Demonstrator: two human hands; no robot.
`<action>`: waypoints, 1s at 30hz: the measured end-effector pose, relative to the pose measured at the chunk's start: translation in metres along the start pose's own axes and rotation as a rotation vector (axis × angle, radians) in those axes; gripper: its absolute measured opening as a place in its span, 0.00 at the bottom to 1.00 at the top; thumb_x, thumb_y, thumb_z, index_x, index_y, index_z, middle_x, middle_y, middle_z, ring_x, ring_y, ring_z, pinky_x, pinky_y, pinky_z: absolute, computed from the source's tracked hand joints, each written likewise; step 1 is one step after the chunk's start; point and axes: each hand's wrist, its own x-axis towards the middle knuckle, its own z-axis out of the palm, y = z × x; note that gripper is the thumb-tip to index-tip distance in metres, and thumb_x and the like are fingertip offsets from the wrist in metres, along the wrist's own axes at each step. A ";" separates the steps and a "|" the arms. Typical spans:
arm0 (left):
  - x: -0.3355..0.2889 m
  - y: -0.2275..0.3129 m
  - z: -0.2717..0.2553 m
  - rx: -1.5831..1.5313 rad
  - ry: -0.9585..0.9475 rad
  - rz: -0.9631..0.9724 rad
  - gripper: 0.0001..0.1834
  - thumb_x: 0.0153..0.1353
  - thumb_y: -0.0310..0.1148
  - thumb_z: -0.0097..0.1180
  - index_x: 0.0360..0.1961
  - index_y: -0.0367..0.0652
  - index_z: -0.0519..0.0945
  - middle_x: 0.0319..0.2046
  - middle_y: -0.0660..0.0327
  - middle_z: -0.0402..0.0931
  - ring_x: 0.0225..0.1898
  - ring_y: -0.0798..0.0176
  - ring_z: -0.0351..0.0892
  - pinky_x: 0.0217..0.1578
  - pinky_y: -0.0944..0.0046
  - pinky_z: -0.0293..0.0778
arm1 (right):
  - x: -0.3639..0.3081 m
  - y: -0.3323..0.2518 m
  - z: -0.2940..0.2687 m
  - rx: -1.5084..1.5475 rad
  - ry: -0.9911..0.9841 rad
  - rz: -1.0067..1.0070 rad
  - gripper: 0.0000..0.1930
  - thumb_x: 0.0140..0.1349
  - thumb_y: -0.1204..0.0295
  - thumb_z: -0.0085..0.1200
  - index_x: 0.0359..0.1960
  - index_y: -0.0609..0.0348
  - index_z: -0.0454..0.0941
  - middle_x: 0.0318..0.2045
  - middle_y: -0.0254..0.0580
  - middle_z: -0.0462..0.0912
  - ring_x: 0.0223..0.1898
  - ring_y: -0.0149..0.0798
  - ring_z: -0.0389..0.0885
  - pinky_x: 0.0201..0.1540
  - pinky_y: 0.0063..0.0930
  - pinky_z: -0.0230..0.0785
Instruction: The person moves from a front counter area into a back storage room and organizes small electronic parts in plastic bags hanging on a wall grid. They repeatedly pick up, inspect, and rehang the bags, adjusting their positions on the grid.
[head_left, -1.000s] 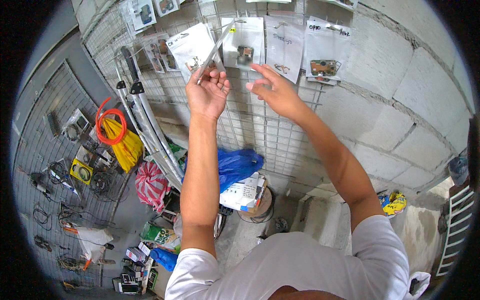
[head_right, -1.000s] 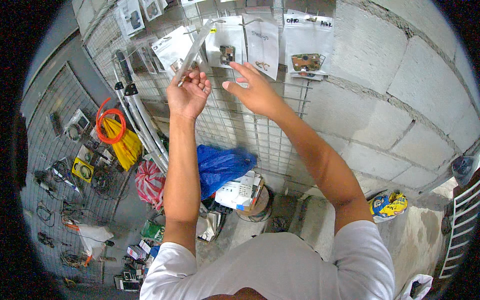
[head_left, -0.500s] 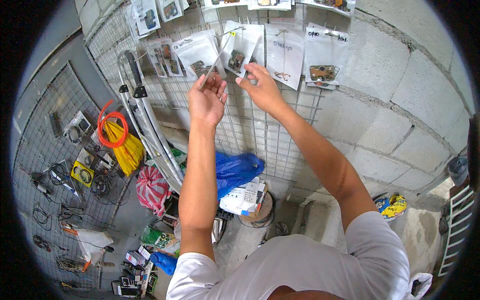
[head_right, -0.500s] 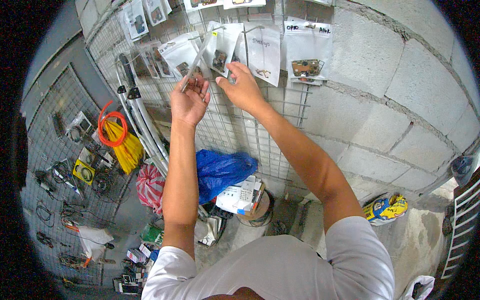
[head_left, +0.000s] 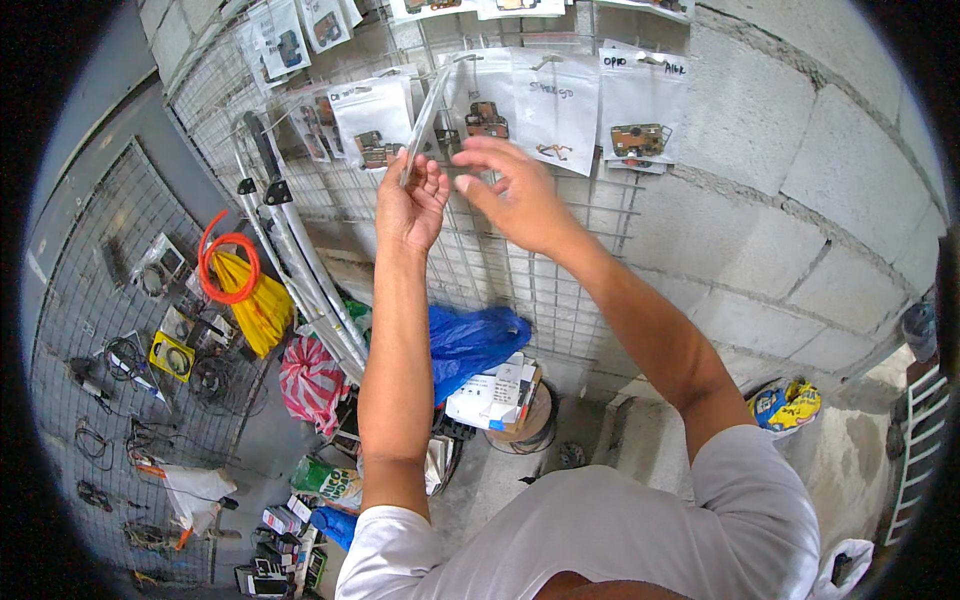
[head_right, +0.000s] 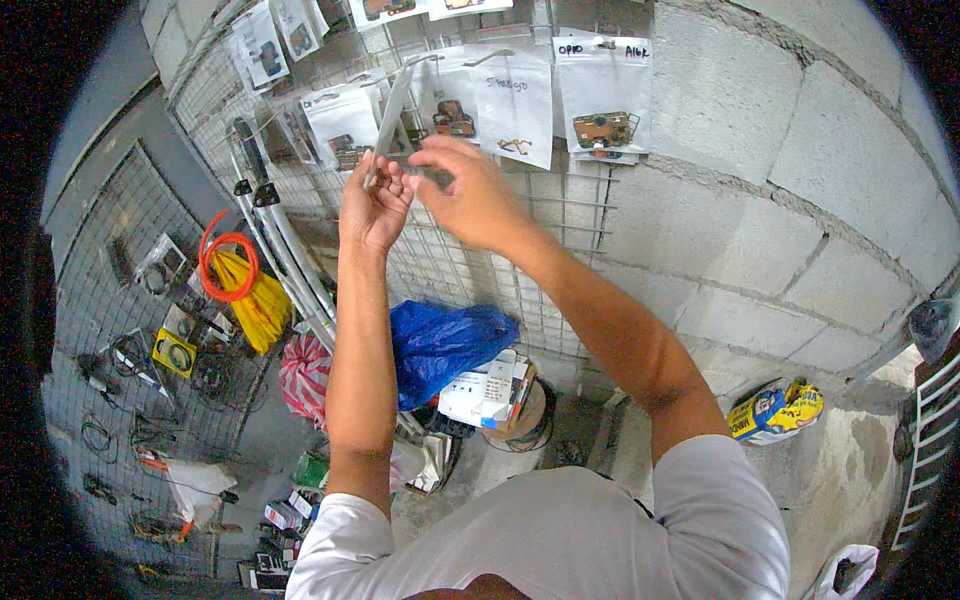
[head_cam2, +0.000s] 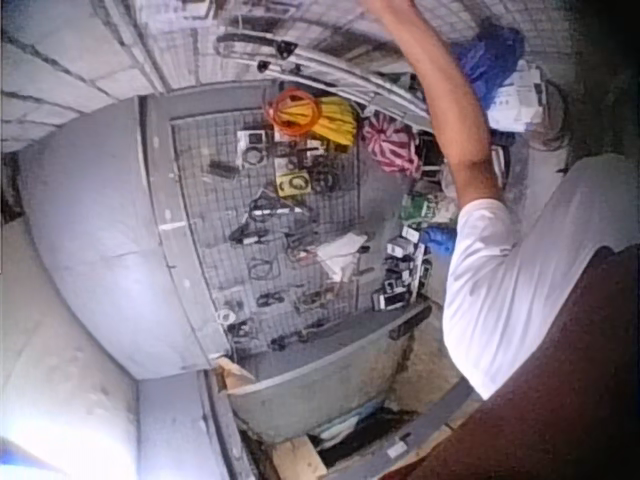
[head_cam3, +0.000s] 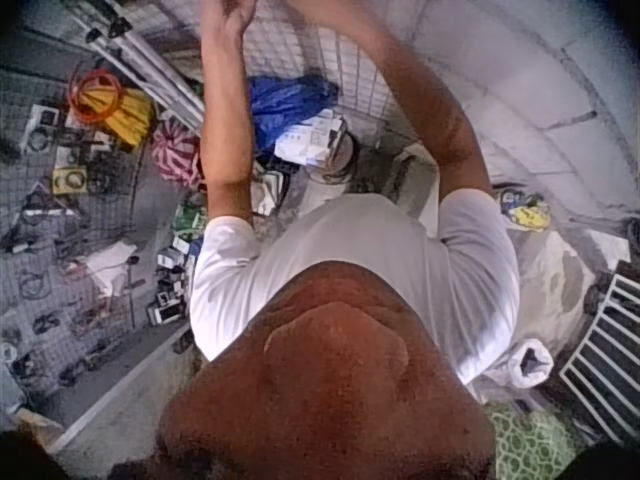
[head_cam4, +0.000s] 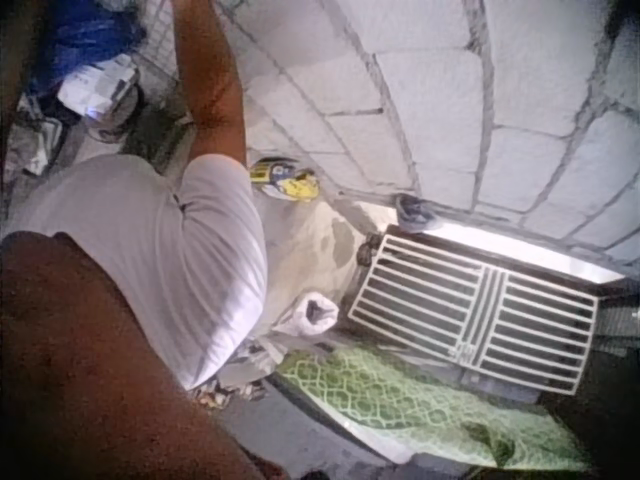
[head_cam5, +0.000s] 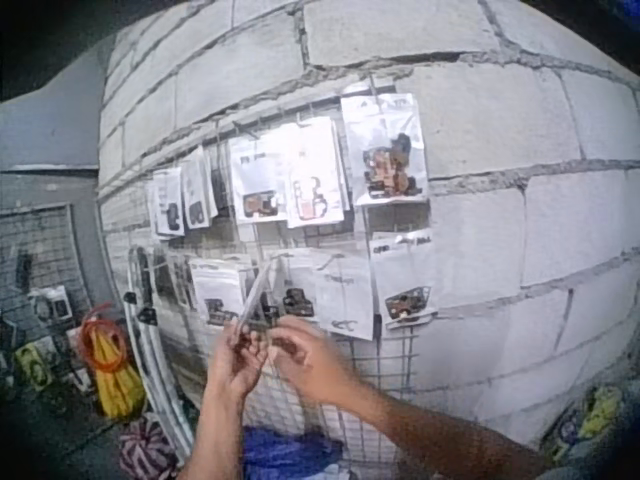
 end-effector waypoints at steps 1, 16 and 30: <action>-0.001 0.003 0.000 -0.011 0.017 -0.012 0.07 0.69 0.36 0.58 0.36 0.45 0.77 0.31 0.68 0.79 0.36 0.68 0.80 0.40 0.62 0.78 | -0.002 0.006 -0.001 -0.055 0.081 0.006 0.25 0.65 0.63 0.61 0.63 0.54 0.76 0.70 0.52 0.64 0.61 0.45 0.76 0.52 0.33 0.76; -0.009 -0.015 0.004 0.074 0.001 0.000 0.07 0.69 0.38 0.58 0.40 0.47 0.78 0.34 0.68 0.79 0.39 0.67 0.78 0.44 0.63 0.75 | 0.009 0.050 -0.004 -0.096 0.185 0.105 0.30 0.63 0.56 0.62 0.63 0.61 0.74 0.66 0.54 0.71 0.54 0.42 0.80 0.58 0.36 0.71; -0.068 -0.123 0.037 0.616 -0.300 -0.147 0.19 0.71 0.46 0.52 0.55 0.45 0.79 0.48 0.66 0.80 0.47 0.69 0.76 0.50 0.66 0.68 | -0.075 0.044 -0.143 -0.248 1.020 0.064 0.15 0.64 0.68 0.63 0.50 0.62 0.80 0.41 0.38 0.81 0.35 0.31 0.77 0.46 0.26 0.73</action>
